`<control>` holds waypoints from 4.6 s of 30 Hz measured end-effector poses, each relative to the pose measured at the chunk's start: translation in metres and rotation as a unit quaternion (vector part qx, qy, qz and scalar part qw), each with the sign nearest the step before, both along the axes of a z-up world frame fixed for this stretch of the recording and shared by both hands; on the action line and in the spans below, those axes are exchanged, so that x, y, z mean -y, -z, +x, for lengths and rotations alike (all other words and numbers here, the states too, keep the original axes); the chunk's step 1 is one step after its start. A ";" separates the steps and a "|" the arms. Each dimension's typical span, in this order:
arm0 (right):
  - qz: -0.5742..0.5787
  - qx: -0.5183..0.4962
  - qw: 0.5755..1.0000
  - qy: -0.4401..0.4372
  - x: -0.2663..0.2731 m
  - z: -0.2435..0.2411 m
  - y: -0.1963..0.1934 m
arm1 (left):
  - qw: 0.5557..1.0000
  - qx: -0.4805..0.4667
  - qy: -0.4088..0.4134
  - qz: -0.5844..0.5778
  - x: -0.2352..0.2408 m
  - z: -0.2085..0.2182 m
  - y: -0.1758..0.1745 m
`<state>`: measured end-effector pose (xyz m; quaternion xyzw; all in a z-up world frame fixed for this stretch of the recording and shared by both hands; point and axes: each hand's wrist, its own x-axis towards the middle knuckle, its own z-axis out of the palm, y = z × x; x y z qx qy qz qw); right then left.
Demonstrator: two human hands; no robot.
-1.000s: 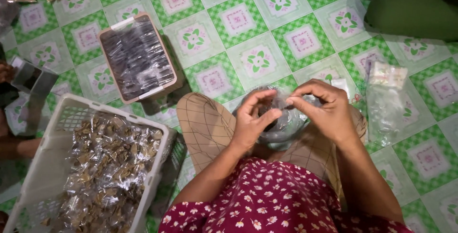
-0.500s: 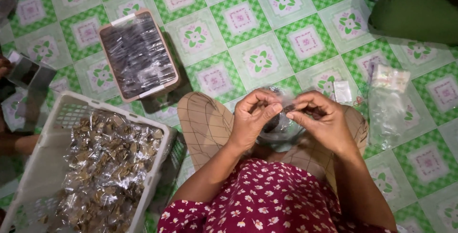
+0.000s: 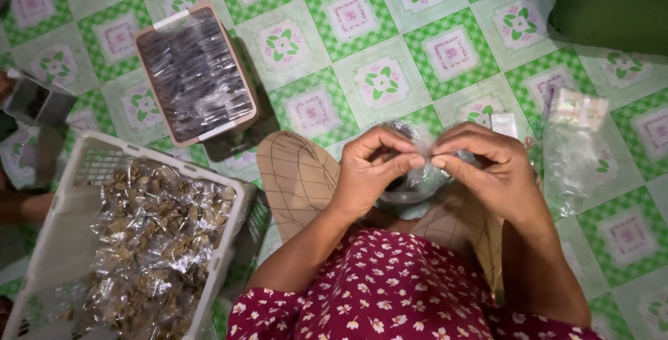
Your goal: Manually packaging small coffee ground sachets from a large crate into plastic bags while sitting on the floor.
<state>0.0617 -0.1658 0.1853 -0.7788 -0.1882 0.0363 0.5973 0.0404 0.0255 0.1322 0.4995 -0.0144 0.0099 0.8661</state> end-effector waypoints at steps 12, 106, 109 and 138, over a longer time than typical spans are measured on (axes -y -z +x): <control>0.094 0.043 0.994 0.020 -0.002 0.003 0.003 | 0.975 0.120 -0.025 0.184 -0.011 0.008 -0.039; 0.051 0.090 0.993 0.063 -0.009 -0.017 -0.028 | 0.976 0.115 0.071 0.168 -0.037 0.005 -0.089; 0.049 0.093 0.990 0.094 -0.008 -0.021 -0.029 | 0.967 0.145 0.065 0.197 -0.033 0.010 -0.089; 0.010 0.113 0.992 0.058 -0.018 -0.029 0.015 | 0.924 0.220 0.065 0.308 -0.029 0.004 -0.011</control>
